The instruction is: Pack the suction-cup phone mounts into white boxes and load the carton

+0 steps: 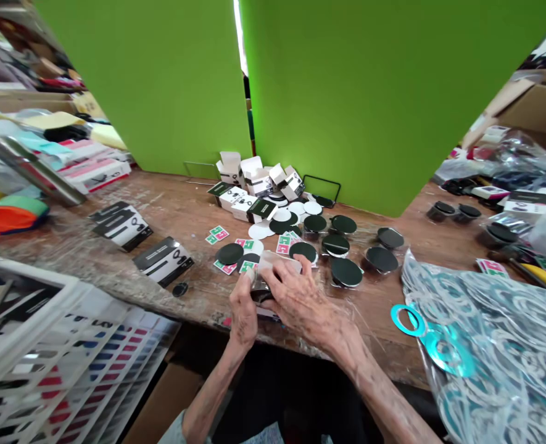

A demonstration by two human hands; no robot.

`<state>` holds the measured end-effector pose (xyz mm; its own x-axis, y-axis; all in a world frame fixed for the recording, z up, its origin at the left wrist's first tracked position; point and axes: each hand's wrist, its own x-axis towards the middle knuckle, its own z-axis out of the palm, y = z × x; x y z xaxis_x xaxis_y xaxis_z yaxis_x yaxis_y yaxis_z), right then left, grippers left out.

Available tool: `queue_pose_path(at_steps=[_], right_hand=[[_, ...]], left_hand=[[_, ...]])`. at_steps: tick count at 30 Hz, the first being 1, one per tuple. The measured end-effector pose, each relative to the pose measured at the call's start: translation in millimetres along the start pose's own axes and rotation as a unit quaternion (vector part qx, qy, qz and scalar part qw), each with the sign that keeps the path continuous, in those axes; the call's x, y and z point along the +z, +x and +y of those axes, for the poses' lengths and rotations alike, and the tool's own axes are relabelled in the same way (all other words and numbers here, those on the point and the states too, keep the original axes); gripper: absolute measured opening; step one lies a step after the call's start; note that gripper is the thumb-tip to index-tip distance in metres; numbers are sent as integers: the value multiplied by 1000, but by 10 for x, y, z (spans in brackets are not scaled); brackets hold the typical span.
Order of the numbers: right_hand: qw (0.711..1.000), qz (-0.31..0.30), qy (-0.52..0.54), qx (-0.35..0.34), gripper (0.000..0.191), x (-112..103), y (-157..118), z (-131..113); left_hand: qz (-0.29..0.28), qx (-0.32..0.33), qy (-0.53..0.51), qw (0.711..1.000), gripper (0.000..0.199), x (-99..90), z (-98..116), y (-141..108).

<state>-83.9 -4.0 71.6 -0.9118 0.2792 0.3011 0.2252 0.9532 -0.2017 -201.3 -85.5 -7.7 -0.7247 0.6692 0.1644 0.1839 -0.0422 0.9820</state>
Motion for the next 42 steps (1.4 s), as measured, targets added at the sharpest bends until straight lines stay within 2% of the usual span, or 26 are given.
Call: queue_pose_path(at_steps=[3, 5, 8, 11, 14, 15, 17, 19, 20, 22, 24, 25, 27, 30, 32, 34, 36, 42], right_hand=[[997, 68, -21, -4, 48, 125, -67, -108], [994, 104, -42, -2, 39, 221, -154, -187], [994, 99, -47, -4, 30, 353, -295, -273], [994, 104, -22, -6, 39, 432, -423, -299], [984, 174, 40, 22, 51, 485, -551, -299], [973, 211, 71, 57, 52, 508, -585, -299], [933, 275, 161, 165, 48, 566, -613, -299], [880, 271, 293, 256, 40, 627, -576, -286], [855, 246, 363, 276, 37, 653, -537, -272], [817, 183, 475, 272, 34, 687, -448, -235], [800, 169, 519, 250, 39, 697, -389, -193], [801, 176, 517, 244, 43, 694, -382, -174], [834, 189, 467, 224, 43, 682, -415, -136], [921, 160, 320, 155, 37, 667, -532, -77], [956, 142, 234, 107, 43, 669, -595, -44], [972, 148, 170, 68, 50, 676, -617, -25], [979, 161, 118, 38, 51, 675, -603, -19], [985, 152, 70, 28, 47, 592, -537, -45]], left_hand=[[1, -43, -65, 997, 49, -44, -94, -47], [-4, -55, -86, 995, 50, -65, -128, -69], [-4, -54, -63, 997, 50, -89, -152, -103], [-17, -5, -56, 998, 47, -130, -181, -169], [-11, 106, -34, 994, 54, -197, -230, -261], [-9, 146, -7, 989, 55, -222, -246, -290], [-21, 215, 63, 974, 47, -268, -265, -331], [-47, 249, 107, 962, 36, -304, -256, -343], [-57, 248, 113, 960, 31, -318, -241, -334], [-70, 214, 88, 970, 26, -343, -198, -284], [-89, 152, 29, 984, 32, -378, -147, -197], [-113, 120, 5, 986, 39, -404, -121, -146], [-174, 83, -16, 981, 49, -482, -73, -44], [-253, 112, 21, 961, 38, -638, -16, 62], [-285, 150, 45, 946, 39, -725, 9, 95], [-288, 184, 76, 937, 43, -773, 21, 109], [-268, 222, 111, 931, 39, -784, 24, 116], [-266, 299, 161, 902, 37, -760, 52, 149]])
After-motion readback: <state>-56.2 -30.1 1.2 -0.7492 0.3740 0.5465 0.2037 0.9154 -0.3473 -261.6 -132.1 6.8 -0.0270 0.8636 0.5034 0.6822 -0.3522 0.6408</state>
